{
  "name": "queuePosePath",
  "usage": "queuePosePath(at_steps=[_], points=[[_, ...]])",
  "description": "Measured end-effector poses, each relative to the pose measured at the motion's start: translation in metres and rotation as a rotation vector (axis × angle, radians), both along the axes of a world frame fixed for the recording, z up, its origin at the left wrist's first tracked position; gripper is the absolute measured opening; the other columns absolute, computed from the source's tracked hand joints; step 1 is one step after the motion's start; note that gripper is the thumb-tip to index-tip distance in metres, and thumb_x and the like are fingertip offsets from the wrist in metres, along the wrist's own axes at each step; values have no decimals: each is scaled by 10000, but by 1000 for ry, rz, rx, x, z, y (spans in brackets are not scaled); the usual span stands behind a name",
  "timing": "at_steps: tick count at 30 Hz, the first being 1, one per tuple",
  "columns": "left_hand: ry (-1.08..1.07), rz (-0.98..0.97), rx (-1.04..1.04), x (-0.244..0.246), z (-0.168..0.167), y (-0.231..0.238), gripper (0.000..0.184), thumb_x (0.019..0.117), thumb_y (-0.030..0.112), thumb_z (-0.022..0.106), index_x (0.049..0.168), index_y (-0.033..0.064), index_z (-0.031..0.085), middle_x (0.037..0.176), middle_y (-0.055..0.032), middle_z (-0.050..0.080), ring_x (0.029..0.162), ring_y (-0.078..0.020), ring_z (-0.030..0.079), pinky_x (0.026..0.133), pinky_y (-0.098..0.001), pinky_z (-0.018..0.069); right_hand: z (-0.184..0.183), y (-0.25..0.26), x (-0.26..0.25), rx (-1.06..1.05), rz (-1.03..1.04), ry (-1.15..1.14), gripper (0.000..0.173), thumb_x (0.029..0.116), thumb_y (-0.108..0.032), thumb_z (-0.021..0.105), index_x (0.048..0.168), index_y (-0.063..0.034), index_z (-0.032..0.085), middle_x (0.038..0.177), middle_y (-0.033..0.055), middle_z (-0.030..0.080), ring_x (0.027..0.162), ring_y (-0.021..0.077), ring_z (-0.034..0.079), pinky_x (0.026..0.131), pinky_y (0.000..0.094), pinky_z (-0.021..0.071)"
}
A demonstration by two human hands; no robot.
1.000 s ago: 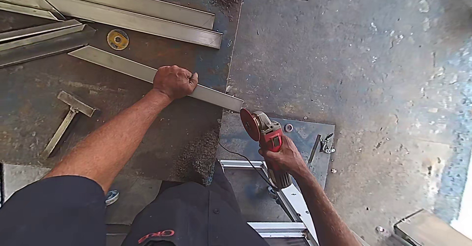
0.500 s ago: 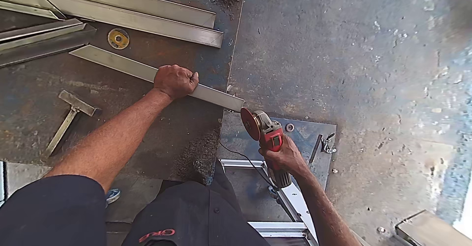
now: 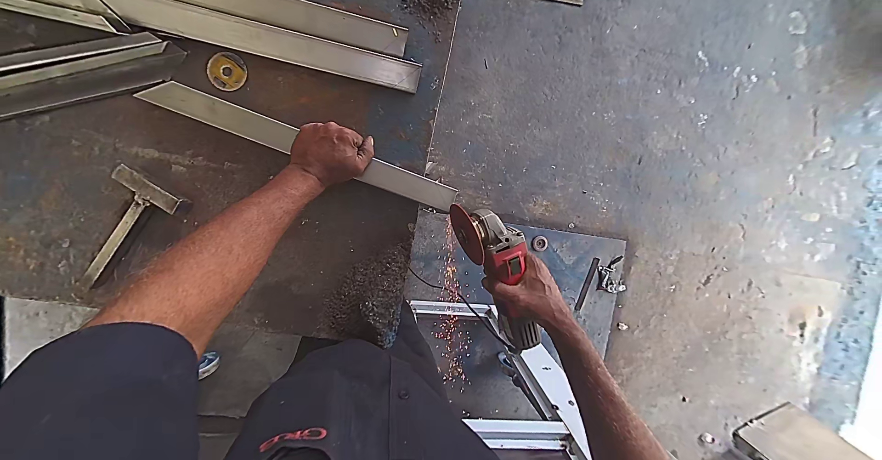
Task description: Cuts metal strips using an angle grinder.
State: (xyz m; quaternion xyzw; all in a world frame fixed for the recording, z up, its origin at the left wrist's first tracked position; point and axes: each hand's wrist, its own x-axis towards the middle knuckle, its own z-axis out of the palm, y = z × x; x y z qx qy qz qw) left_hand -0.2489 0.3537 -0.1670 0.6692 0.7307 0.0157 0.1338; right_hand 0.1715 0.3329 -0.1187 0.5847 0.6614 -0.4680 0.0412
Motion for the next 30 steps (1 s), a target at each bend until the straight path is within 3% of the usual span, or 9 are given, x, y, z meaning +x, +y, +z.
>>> queuePosePath(at_steps=[8,22,30], points=[[-9,-11,-9,-1,-1,0,590,1037,449,309,624,86,521,638,-144,627,682,-351,684,571,-549,448,0,5,-2,34,47,-48,750,649,-496,808,1235,-68,617,1014,31,707,932,105,679,844,380,560],[-25,-4,-16,-1,1,0,562,1026,432,329,628,83,518,644,-142,628,676,-345,681,566,-542,446,0,13,-8,25,54,-49,769,645,-468,819,1260,-58,606,1035,42,706,950,109,677,864,380,556],[-33,0,-30,0,4,0,566,1029,436,329,626,84,513,637,-142,621,677,-353,677,575,-547,445,-3,15,-10,26,43,-49,751,623,-477,819,1223,-73,617,988,20,706,904,92,683,823,364,567]])
